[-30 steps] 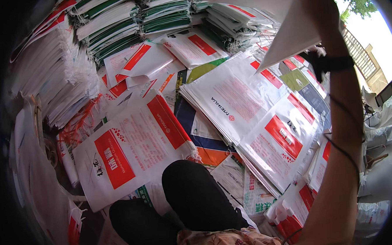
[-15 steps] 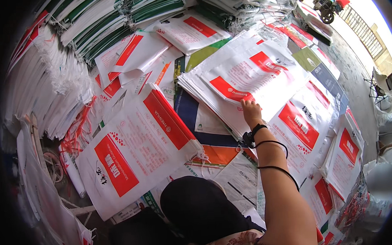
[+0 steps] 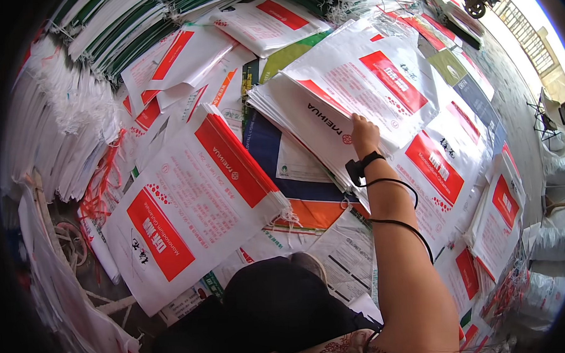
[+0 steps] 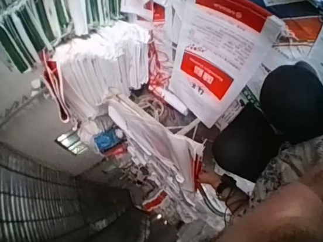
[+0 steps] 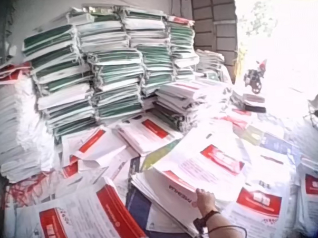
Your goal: Sorting and stacking plastic packaging bags for Monosodium Glutamate on a factory floor.
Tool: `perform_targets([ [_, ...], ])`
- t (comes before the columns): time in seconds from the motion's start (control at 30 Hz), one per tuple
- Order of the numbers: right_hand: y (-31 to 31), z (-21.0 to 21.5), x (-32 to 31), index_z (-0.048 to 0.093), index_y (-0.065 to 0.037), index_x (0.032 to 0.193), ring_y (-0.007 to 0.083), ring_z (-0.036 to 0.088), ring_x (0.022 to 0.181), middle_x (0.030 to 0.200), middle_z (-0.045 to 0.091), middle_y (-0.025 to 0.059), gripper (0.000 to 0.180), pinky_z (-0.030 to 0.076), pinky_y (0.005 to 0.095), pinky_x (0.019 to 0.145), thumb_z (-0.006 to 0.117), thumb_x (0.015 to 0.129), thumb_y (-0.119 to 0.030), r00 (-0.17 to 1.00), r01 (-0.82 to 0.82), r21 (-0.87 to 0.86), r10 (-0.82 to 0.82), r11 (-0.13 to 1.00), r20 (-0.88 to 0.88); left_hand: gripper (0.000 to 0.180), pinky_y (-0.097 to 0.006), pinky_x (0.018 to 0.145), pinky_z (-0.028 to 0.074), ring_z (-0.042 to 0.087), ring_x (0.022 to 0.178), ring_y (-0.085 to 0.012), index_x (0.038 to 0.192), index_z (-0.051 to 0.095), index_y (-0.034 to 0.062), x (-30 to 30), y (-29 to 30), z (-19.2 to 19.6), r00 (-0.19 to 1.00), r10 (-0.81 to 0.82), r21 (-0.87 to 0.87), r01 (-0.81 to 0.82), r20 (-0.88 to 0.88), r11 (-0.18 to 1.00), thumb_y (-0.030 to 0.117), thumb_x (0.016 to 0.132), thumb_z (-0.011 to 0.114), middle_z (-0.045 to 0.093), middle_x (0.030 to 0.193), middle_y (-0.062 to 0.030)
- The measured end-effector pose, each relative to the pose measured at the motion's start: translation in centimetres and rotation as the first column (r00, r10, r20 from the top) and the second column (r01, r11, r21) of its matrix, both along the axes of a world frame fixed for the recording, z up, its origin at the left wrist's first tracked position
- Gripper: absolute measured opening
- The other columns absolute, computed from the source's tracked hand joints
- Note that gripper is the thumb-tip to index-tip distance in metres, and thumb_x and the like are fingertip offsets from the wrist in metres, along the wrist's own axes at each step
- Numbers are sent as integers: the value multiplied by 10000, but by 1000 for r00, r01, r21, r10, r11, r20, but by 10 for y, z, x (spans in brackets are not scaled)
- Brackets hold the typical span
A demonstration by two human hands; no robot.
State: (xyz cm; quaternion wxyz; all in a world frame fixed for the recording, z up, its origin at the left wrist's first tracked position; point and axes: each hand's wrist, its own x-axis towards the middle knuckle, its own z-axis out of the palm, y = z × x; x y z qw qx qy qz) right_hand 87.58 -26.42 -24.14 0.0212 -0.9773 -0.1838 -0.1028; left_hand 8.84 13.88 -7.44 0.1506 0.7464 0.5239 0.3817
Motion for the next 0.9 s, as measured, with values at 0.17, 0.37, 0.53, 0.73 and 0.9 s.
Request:
perform_targets([
  [0.17, 23, 5, -32, 558, -132, 1167, 277, 673, 874, 1096, 656, 83, 336, 523, 416, 751, 507, 840, -75, 964, -264, 22, 264, 964, 21, 403, -418, 1083, 351, 445, 1281, -331, 1325, 441, -48, 14, -2, -8, 997, 3, -76, 3, 77, 997, 74, 945, 389, 420, 1412, -234],
  [0.37, 14, -43, -101, 521, -129, 1228, 264, 688, 878, 1157, 631, 86, 357, 553, 405, 723, 525, 872, -134, 936, -351, -34, 350, 936, -33, 392, -416, 1074, 366, 463, 1267, -329, 1314, 452, -48, 18, -14, -6, 989, 39, -156, -17, 143, 988, 66, 945, 387, 436, 1402, -232],
  [0.53, 31, -35, -88, 514, -133, 1237, 274, 681, 916, 1122, 636, 88, 348, 551, 410, 733, 513, 889, -137, 952, -296, -45, 291, 954, -96, 383, -415, 1067, 378, 478, 1255, -327, 1305, 461, -47, 23, -17, 3, 982, 58, -213, -18, 180, 977, 59, 945, 385, 449, 1393, -229],
  [0.73, 37, -43, -75, 478, -171, 1275, 304, 656, 976, 1161, 608, 100, 410, 545, 422, 793, 537, 872, -125, 946, -224, -85, 196, 971, -257, 374, -413, 1058, 393, 496, 1240, -325, 1294, 472, -47, 21, -34, 16, 959, 132, -259, -65, 252, 964, 51, 944, 383, 464, 1382, -226],
  [0.9, 18, -47, -86, 434, -184, 1326, 318, 578, 1149, 1266, 549, 103, 490, 494, 460, 902, 590, 861, -202, 928, -125, -50, 99, 991, -360, 366, -411, 1050, 406, 511, 1228, -323, 1285, 481, -46, -15, -72, 42, 911, 267, -271, -183, 316, 945, 44, 944, 381, 477, 1373, -224],
])
